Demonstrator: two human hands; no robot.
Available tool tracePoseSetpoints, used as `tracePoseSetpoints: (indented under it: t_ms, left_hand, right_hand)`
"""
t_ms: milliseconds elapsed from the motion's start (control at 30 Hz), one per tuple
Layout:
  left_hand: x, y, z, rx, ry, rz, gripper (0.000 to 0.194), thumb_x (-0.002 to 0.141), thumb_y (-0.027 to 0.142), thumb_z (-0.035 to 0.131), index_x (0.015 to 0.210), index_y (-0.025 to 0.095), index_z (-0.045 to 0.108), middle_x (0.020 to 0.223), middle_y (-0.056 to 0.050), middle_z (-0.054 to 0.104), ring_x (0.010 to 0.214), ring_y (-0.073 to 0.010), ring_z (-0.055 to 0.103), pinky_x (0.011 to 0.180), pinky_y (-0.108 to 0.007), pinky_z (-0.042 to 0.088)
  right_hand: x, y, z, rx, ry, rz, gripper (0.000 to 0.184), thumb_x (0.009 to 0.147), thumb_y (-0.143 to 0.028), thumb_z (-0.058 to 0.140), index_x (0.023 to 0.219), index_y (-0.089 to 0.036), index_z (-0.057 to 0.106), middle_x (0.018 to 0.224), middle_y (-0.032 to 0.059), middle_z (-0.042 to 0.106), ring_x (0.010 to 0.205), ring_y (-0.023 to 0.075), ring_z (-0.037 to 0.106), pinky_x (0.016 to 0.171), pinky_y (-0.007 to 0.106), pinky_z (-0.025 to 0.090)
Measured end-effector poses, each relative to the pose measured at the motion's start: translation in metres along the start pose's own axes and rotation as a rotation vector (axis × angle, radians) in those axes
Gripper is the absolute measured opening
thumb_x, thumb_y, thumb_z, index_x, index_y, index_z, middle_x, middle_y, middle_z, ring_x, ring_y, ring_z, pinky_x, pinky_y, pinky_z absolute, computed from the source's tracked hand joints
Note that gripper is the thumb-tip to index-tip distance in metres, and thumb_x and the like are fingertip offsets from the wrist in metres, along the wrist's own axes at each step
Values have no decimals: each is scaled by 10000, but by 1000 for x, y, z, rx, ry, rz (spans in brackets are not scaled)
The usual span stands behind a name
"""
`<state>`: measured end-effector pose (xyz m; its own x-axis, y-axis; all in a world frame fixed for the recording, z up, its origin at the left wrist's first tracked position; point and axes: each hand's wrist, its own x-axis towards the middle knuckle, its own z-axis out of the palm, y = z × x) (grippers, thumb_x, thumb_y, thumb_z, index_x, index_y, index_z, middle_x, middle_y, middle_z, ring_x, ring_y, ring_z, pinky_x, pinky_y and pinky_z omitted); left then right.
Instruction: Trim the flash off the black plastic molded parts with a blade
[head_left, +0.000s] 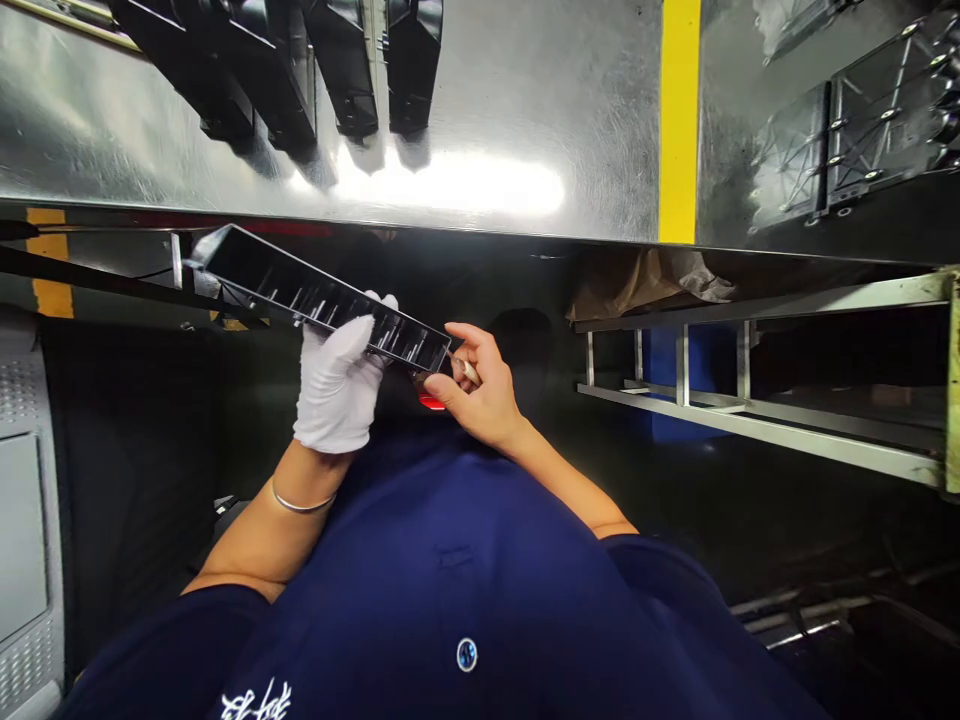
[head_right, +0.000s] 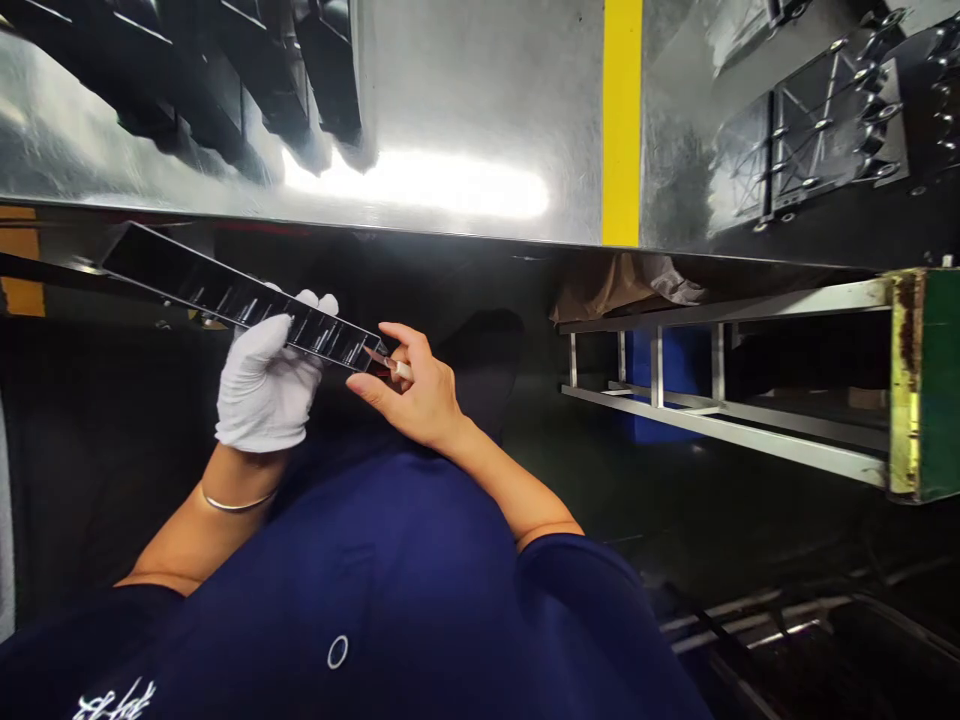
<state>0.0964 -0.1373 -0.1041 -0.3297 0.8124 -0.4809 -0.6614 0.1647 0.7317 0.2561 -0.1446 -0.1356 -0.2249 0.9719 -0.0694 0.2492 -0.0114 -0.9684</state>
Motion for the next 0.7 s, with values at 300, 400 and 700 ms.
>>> tracePoseSetpoints:
  t_ms: [300,400,700]
  left_hand:
    - [-8,-10,4,46,61,310,418,689,261,825,1062,353,660,1193,66,707,1226,-222,613,1085,-379,479]
    - [-9,-15,4,134,62,376,487,702,312,820,1143,385,624,1296,64,655,1267,-239,582,1101,-396,464]
    - [-10,-19,-3,280,71,494,571,700,352,839,1211,397,589,1342,47,624,1346,-250,506,1152,-451,416]
  right_hand:
    - [-8,-8,6,234,-126,132,332,921,-526,537,971,-199,568,742,-27,551,641,96,501,621,247,436]
    - [-8,-8,13,283,-121,152,364,896,-553,555,952,-193,564,765,-16,569,662,99,521,644,253,449]
    - [-11,-5,17,214,38,171,325,891,-511,570,952,-194,605,751,-14,588,662,107,538,645,251,472]
